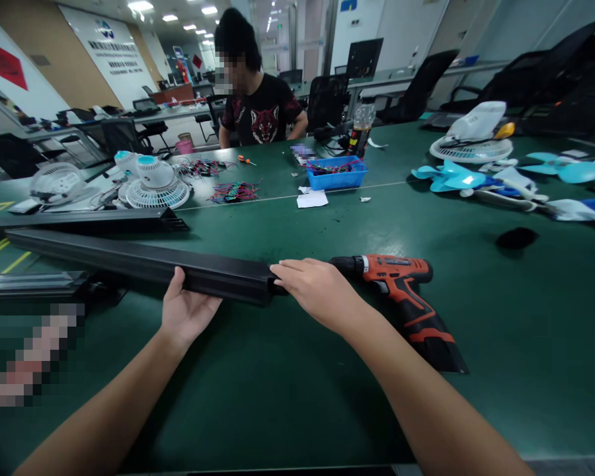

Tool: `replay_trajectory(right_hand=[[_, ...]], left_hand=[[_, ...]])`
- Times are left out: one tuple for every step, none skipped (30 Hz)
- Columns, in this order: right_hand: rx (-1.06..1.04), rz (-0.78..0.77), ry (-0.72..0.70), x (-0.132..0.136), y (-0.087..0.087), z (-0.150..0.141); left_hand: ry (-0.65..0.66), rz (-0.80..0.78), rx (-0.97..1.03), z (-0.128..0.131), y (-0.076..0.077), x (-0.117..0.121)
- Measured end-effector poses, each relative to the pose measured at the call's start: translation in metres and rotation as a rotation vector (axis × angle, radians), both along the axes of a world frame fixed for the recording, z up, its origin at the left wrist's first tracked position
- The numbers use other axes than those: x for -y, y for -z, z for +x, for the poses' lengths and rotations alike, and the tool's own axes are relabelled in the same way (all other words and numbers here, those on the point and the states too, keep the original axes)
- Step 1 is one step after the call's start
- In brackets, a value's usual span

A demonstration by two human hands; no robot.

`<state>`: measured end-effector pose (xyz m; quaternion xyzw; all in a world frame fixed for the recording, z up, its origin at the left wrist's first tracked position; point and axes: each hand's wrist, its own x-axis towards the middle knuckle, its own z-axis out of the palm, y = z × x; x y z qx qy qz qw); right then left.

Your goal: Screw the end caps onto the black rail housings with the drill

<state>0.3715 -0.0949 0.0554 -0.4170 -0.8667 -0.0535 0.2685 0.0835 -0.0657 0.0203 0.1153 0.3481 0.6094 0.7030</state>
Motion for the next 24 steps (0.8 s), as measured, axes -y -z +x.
replay_trajectory(right_hand=[[-0.006, -0.014, -0.002, 0.001, -0.003, 0.000], [-0.013, -0.033, -0.005, 0.001, -0.005, 0.001], [-0.023, -0.055, -0.005, 0.002, -0.007, 0.001], [-0.034, -0.079, -0.005, 0.002, -0.009, 0.001], [-0.048, -0.101, -0.007, 0.003, -0.010, 0.002], [-0.061, -0.118, -0.010, 0.003, -0.011, 0.003], [-0.071, -0.132, -0.014, 0.003, -0.011, 0.003], [-0.077, -0.145, -0.015, 0.003, -0.011, 0.004], [-0.079, -0.159, -0.013, 0.003, -0.012, 0.005], [-0.080, -0.173, -0.008, 0.003, -0.013, 0.006], [-0.083, -0.189, 0.000, 0.003, -0.014, 0.007], [-0.088, -0.211, 0.009, 0.002, -0.015, 0.008], [-0.098, -0.236, 0.017, 0.002, -0.016, 0.009], [-0.112, -0.262, 0.023, 0.002, -0.018, 0.010], [-0.129, -0.288, 0.026, 0.002, -0.019, 0.011], [-0.146, -0.314, 0.028, 0.002, -0.020, 0.012], [-0.163, -0.336, 0.031, 0.002, -0.021, 0.013], [-0.178, -0.354, 0.034, 0.003, -0.022, 0.013], [-0.191, -0.369, 0.040, 0.003, -0.022, 0.013], [-0.198, -0.383, 0.045, 0.003, -0.022, 0.013], [-0.202, -0.396, 0.049, 0.003, -0.023, 0.013], [-0.204, -0.409, 0.052, 0.003, -0.023, 0.013], [-0.205, -0.424, 0.054, 0.003, -0.023, 0.012], [-0.208, -0.440, 0.056, 0.003, -0.023, 0.012]], left_hand=[[-0.005, 0.007, 0.002, -0.001, 0.000, 0.000], [-0.010, 0.014, 0.003, -0.002, 0.001, 0.000], [-0.012, 0.025, 0.004, -0.002, 0.001, 0.000], [-0.011, 0.040, 0.003, -0.003, 0.002, 0.001], [-0.009, 0.053, 0.001, -0.003, 0.003, 0.001], [-0.009, 0.061, -0.001, -0.004, 0.003, 0.002], [-0.008, 0.063, -0.003, -0.004, 0.004, 0.003], [-0.006, 0.064, -0.005, -0.004, 0.005, 0.004], [-0.003, 0.064, -0.005, -0.004, 0.005, 0.005], [0.004, 0.068, -0.002, -0.003, 0.005, 0.006], [0.016, 0.077, 0.003, -0.003, 0.004, 0.007], [0.033, 0.088, 0.007, -0.002, 0.004, 0.008], [0.050, 0.097, 0.008, -0.002, 0.003, 0.009], [0.064, 0.101, 0.008, -0.001, 0.003, 0.010], [0.075, 0.099, 0.005, -0.001, 0.003, 0.010], [0.080, 0.094, 0.001, 0.000, 0.003, 0.011], [0.081, 0.085, -0.001, 0.000, 0.003, 0.011], [0.078, 0.076, -0.002, 0.000, 0.003, 0.011], [0.074, 0.069, 0.000, 0.001, 0.004, 0.010], [0.072, 0.066, 0.002, 0.001, 0.004, 0.010], [0.070, 0.066, 0.002, 0.001, 0.004, 0.010], [0.072, 0.070, 0.001, 0.001, 0.004, 0.010], [0.075, 0.074, -0.003, 0.001, 0.004, 0.010], [0.077, 0.077, -0.008, 0.001, 0.004, 0.010]])
